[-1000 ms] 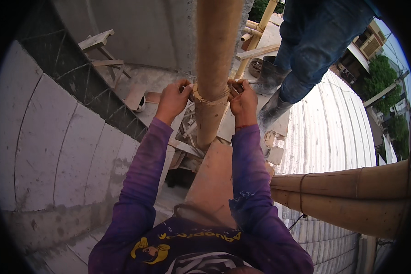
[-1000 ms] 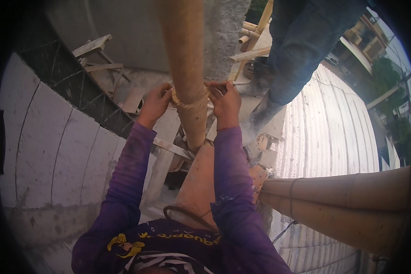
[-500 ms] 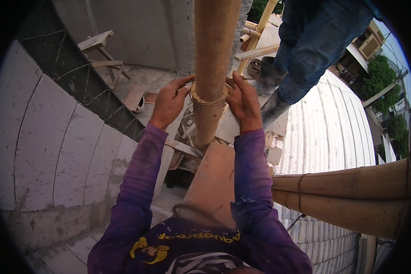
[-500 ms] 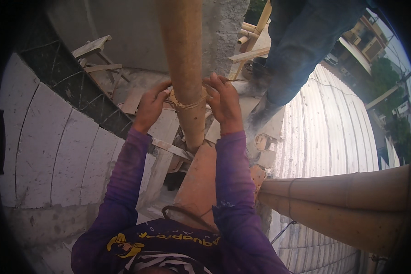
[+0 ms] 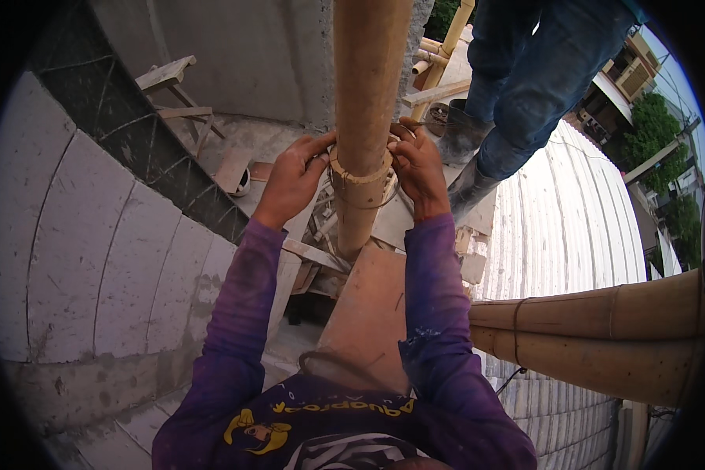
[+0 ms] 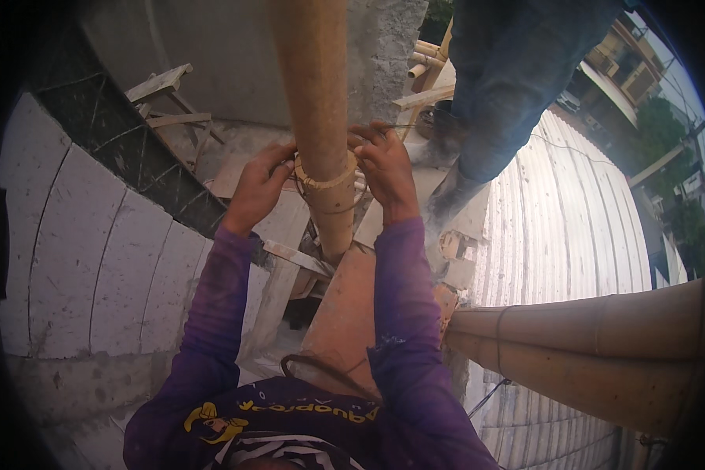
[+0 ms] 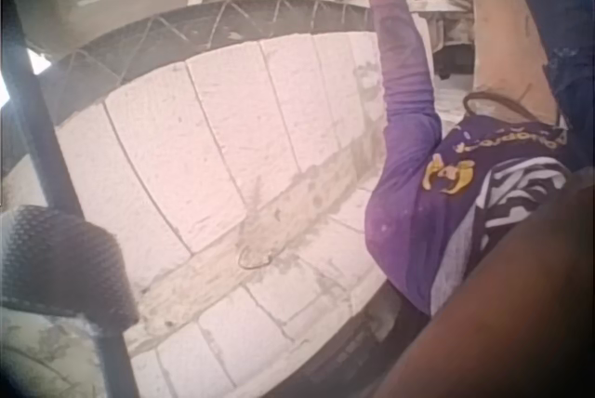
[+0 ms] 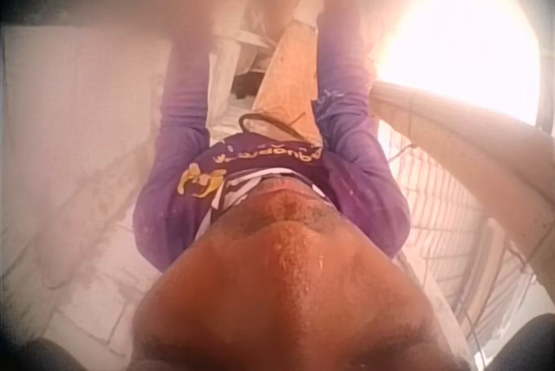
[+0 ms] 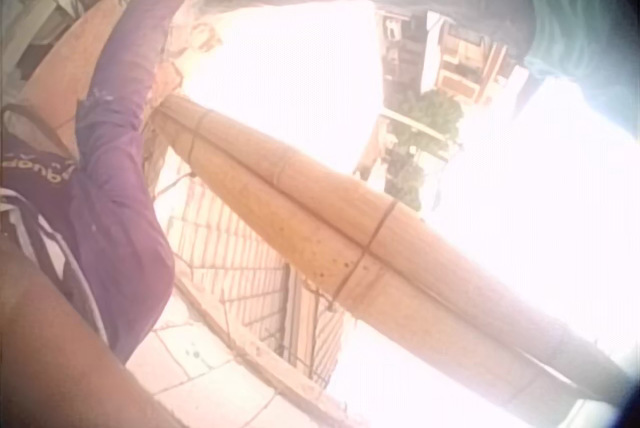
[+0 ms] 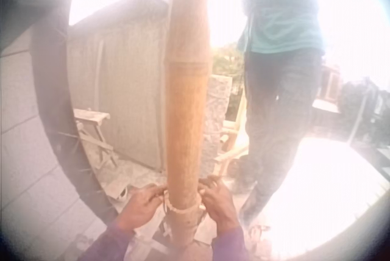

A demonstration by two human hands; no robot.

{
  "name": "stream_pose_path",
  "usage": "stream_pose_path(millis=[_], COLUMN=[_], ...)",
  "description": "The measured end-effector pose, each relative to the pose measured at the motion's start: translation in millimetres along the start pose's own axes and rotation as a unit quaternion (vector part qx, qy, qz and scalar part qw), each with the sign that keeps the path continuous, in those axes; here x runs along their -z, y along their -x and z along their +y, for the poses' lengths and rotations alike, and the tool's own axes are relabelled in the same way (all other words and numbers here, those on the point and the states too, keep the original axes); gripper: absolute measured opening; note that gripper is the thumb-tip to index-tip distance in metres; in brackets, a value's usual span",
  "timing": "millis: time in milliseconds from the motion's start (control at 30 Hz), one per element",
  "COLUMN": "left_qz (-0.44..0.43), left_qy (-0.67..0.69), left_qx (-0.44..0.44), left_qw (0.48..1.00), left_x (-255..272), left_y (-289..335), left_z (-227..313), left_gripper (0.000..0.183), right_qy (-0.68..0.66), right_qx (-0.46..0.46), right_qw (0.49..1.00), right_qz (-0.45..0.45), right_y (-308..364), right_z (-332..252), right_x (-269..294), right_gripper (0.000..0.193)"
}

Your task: The person ties bamboo poles together using wire and a hammer to secure a scaffolding structure. They cut wire, wrap it around the poles, and hammer it into place while another worker stands on the scaffolding above.

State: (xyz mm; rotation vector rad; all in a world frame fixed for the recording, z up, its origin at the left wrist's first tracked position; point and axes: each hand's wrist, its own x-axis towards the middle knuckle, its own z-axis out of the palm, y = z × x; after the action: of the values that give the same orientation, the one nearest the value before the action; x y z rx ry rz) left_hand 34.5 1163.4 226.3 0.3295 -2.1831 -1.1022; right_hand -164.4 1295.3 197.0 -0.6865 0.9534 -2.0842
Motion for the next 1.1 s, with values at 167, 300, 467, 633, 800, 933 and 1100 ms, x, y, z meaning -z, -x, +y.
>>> stream_pose_path(millis=[167, 300, 467, 633, 800, 933, 1100], left_qz=[0.017, 0.049, 0.079, 0.078, 0.072, 0.079, 0.106], left_qy=[0.016, -0.007, -0.049, -0.010, 0.041, 0.052, -0.028], left_qx=[0.017, 0.053, 0.084, 0.093, 0.122, 0.155, 0.139], left_qw=[1.000, 0.997, 0.992, 0.992, 0.989, 0.983, 0.984], left_x=[-3.7, -10.6, -15.1, -21.0, -26.1, -25.6, -20.0], left_y=[-5.6, -13.3, -20.6, -23.3, -17.8, -9.6, -11.3], left_z=[-5.3, -6.0, -5.5, -19.9, -39.8, -40.9, -27.0], left_gripper=[0.033, 0.027, 0.026, 0.026, 0.027, 0.026, 0.026], right_qy=[0.014, -0.018, 0.031, 0.049, 0.025, 0.014, -0.088], right_qx=[0.026, 0.040, 0.079, 0.078, 0.036, 0.046, 0.061], right_qw=[0.999, 0.999, 0.996, 0.995, 0.996, 0.985, 0.963], right_qz=[-0.018, 0.018, 0.032, 0.023, 0.076, 0.164, 0.246], right_y=[-12.0, -17.0, -11.8, -19.9, -22.0, -15.4, -8.3], right_z=[2.2, 11.4, 19.9, 30.2, 41.3, 36.4, 36.4], right_x=[-7.4, -16.6, -20.4, -1.8, -2.6, -3.6, -13.3], right_gripper=[0.068, 0.064, 0.060, 0.050, 0.032, 0.018, 0.027])
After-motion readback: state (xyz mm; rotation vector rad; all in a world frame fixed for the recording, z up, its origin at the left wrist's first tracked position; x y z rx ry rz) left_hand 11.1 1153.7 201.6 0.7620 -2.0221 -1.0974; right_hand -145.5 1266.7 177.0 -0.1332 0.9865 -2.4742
